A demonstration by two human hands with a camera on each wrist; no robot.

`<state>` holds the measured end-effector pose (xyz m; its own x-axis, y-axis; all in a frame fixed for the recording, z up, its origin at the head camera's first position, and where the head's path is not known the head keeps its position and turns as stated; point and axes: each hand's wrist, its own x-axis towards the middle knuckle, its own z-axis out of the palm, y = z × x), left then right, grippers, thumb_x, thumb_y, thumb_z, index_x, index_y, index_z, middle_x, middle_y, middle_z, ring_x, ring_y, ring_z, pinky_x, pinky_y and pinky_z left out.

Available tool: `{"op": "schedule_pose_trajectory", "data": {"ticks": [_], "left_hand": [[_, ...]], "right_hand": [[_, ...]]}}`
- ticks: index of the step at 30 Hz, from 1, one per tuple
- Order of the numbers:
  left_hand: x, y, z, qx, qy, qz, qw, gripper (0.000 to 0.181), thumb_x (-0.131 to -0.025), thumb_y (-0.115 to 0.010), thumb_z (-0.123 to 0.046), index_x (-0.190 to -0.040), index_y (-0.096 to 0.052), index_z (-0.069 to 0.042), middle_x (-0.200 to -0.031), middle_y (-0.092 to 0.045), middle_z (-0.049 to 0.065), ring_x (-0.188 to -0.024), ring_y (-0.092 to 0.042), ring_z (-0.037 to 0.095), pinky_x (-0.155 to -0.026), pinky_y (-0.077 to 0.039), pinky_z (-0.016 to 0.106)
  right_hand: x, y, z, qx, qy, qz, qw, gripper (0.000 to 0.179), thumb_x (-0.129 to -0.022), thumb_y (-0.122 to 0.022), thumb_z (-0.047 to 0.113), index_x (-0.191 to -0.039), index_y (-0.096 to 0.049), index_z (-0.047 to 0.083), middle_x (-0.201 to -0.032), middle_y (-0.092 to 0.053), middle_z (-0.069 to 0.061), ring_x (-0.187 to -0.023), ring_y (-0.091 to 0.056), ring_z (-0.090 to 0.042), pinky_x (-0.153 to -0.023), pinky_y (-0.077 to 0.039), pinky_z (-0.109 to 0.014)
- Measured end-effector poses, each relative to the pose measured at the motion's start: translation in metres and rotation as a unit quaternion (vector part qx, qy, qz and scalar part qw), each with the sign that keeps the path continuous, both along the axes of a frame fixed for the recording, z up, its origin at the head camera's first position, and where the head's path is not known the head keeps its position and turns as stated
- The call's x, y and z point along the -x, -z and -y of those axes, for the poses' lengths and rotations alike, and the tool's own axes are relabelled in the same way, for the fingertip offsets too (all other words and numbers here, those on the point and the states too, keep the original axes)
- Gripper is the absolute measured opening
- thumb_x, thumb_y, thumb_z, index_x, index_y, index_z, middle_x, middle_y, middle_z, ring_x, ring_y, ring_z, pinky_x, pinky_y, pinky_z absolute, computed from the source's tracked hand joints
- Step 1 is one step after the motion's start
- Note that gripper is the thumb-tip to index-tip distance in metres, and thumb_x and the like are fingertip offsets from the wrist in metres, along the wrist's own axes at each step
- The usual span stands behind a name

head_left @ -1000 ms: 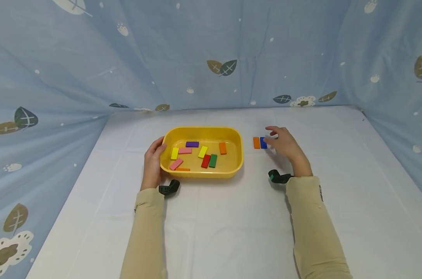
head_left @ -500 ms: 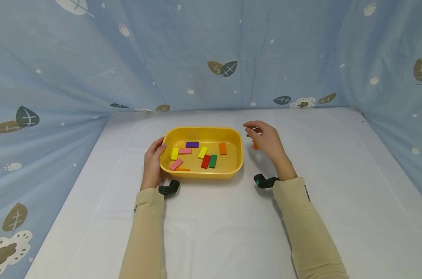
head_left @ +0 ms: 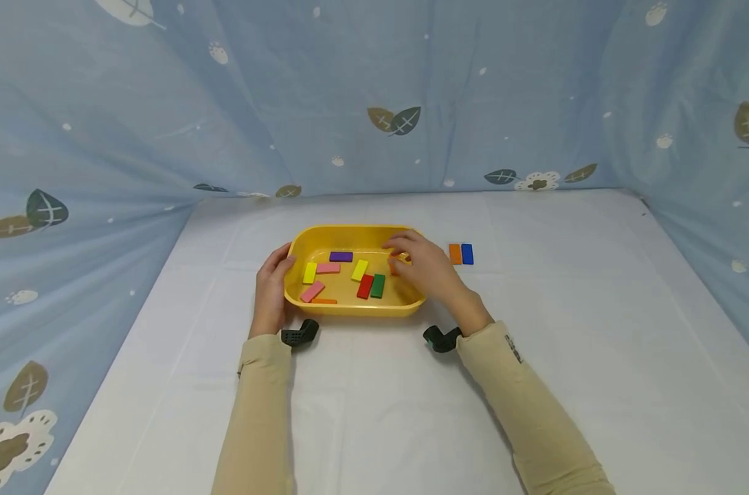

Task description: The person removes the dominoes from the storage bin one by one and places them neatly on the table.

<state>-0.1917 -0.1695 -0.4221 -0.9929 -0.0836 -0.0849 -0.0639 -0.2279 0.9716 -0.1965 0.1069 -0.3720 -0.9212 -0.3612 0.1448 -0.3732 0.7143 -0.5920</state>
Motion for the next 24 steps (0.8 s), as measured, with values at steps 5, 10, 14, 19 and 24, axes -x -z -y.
{"op": "schedule_pose_trajectory", "data": {"ticks": [5, 10, 14, 19, 24], "left_hand": [[0.001, 0.005, 0.000, -0.013, 0.004, -0.006, 0.9999, 0.044, -0.088, -0.053, -0.034, -0.129, -0.046, -0.020, -0.130, -0.044, 0.003, -0.114, -0.047, 0.025, -0.086, -0.047, 0.035], [0.003, 0.007, 0.001, 0.016, -0.002, -0.012, 0.9998, 0.043, -0.089, -0.053, -0.035, -0.128, -0.047, -0.021, -0.129, -0.044, 0.001, -0.114, -0.047, 0.022, -0.088, -0.045, 0.031], [0.001, 0.001, 0.000, 0.040, -0.013, -0.014, 0.9990, 0.039, -0.091, -0.050, -0.032, -0.128, -0.048, -0.019, -0.129, -0.044, -0.002, -0.115, -0.045, 0.018, -0.092, -0.042, 0.028], [0.001, 0.001, 0.000, 0.046, -0.012, -0.013, 0.9988, 0.040, -0.090, -0.050, -0.032, -0.128, -0.048, -0.019, -0.130, -0.043, -0.001, -0.116, -0.045, 0.019, -0.093, -0.041, 0.027], [0.000, -0.001, 0.002, 0.050, -0.017, -0.009, 0.9986, 0.039, -0.090, -0.051, -0.030, -0.128, -0.048, -0.018, -0.131, -0.043, -0.002, -0.117, -0.043, 0.017, -0.097, -0.037, 0.028]], "right_hand": [[-0.006, 0.008, 0.011, -0.112, 0.001, -0.040, 0.9929, 0.034, -0.085, -0.060, 0.029, -0.117, -0.058, 0.016, -0.124, -0.048, -0.001, -0.094, -0.055, -0.018, -0.081, -0.047, -0.033], [-0.008, 0.012, 0.015, -0.183, -0.006, -0.064, 0.9811, 0.035, -0.086, -0.057, 0.031, -0.118, -0.059, 0.017, -0.130, -0.045, -0.004, -0.102, -0.054, -0.024, -0.086, -0.044, -0.038], [-0.009, 0.012, 0.016, -0.240, -0.028, -0.074, 0.9676, 0.036, -0.087, -0.055, 0.033, -0.120, -0.058, 0.018, -0.138, -0.038, -0.006, -0.112, -0.049, -0.024, -0.086, -0.043, -0.039], [-0.012, 0.008, 0.019, -0.305, -0.043, -0.049, 0.9500, 0.033, -0.089, -0.050, 0.035, -0.116, -0.059, 0.019, -0.135, -0.041, -0.007, -0.107, -0.050, -0.024, -0.077, -0.039, -0.034], [-0.013, 0.007, 0.022, -0.317, -0.044, -0.026, 0.9471, 0.033, -0.089, -0.049, 0.033, -0.118, -0.058, 0.022, -0.127, -0.050, 0.000, -0.104, -0.051, -0.022, -0.076, -0.038, -0.031]]}}
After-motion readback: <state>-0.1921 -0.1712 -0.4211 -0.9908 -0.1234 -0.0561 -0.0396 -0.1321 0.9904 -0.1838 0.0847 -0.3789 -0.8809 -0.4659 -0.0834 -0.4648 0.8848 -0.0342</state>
